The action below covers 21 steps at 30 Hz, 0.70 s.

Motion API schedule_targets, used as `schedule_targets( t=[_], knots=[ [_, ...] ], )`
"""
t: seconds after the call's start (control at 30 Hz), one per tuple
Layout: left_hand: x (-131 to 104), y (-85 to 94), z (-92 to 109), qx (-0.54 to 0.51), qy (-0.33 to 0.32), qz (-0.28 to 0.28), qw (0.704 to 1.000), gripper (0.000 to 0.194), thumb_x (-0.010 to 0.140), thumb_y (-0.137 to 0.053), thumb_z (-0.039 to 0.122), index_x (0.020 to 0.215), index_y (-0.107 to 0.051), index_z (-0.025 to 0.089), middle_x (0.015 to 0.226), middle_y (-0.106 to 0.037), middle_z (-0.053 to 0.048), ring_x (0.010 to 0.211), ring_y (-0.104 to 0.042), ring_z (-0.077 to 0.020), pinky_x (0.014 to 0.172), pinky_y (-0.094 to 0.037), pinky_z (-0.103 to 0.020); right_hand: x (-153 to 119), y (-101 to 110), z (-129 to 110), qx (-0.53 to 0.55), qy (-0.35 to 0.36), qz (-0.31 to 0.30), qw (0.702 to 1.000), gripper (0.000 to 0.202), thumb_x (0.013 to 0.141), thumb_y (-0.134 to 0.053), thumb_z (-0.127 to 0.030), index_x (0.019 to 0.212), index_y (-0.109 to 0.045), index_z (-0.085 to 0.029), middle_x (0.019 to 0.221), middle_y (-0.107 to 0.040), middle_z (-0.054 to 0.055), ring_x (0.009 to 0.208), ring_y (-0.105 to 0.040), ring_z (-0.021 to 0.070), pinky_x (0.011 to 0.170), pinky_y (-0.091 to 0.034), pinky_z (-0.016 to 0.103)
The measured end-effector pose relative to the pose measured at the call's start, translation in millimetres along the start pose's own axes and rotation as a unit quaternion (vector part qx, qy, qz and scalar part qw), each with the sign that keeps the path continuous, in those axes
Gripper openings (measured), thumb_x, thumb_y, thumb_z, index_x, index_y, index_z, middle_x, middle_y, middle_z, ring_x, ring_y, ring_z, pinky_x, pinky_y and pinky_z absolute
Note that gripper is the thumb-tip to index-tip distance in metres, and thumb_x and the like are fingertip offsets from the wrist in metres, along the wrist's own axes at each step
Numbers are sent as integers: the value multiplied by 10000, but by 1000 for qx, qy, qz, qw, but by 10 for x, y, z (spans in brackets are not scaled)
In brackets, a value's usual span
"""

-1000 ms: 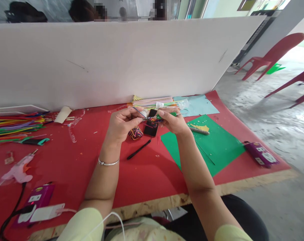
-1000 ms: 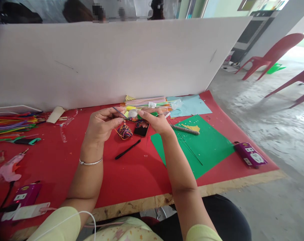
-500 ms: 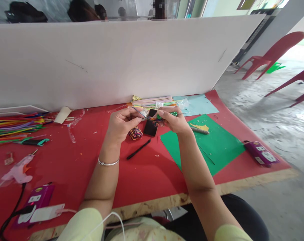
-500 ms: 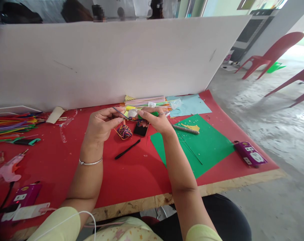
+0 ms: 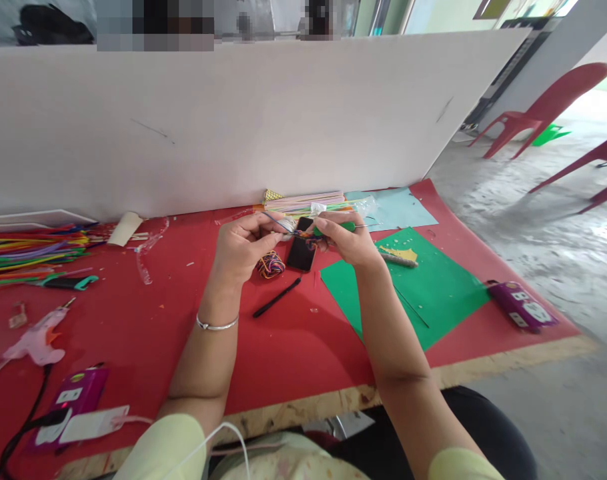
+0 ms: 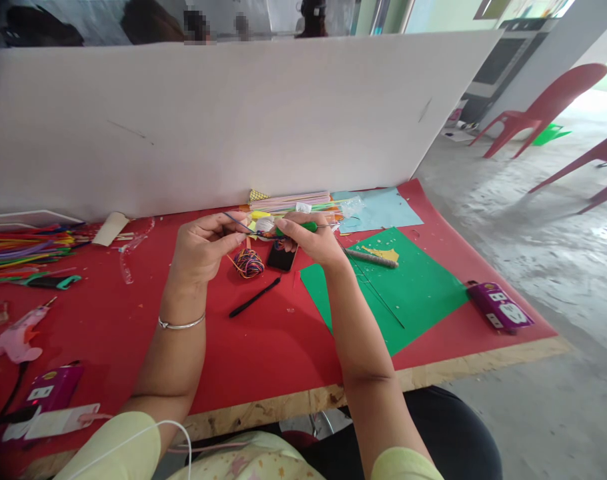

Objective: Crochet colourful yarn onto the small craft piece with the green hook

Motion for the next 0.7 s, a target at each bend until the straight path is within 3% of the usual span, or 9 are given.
schedule_targets(
  t=[0.23, 0.7],
  knots=[
    [10, 1, 10, -5, 4, 16, 1000, 258, 675, -898, 188, 932, -886, 210, 859, -833, -47, 768, -716, -154, 694, -570, -264, -22, -50, -128, -24, 54, -13, 998, 458, 944, -795, -596, 733, -799, -190, 695, -663, -6, 532, -581, 81, 509, -477, 263],
    [22, 15, -44, -7, 11, 17, 1000, 269, 680, -908, 197, 947, -876, 202, 879, -836, -57, 770, -734, -169, 703, -581, -289, -3, -40, -66, -16, 44, -8, 999, 456, 964, -782, -568, 698, -780, -198, 673, -649, -11, 529, -576, 79, 515, -450, 269]
  ],
)
Point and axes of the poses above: each hand's wrist, its own x-axis towards the middle knuckle, its own y-axis out of the back of the hand, z = x × y, the point moved 6 cm from there along x, towards the middle knuckle
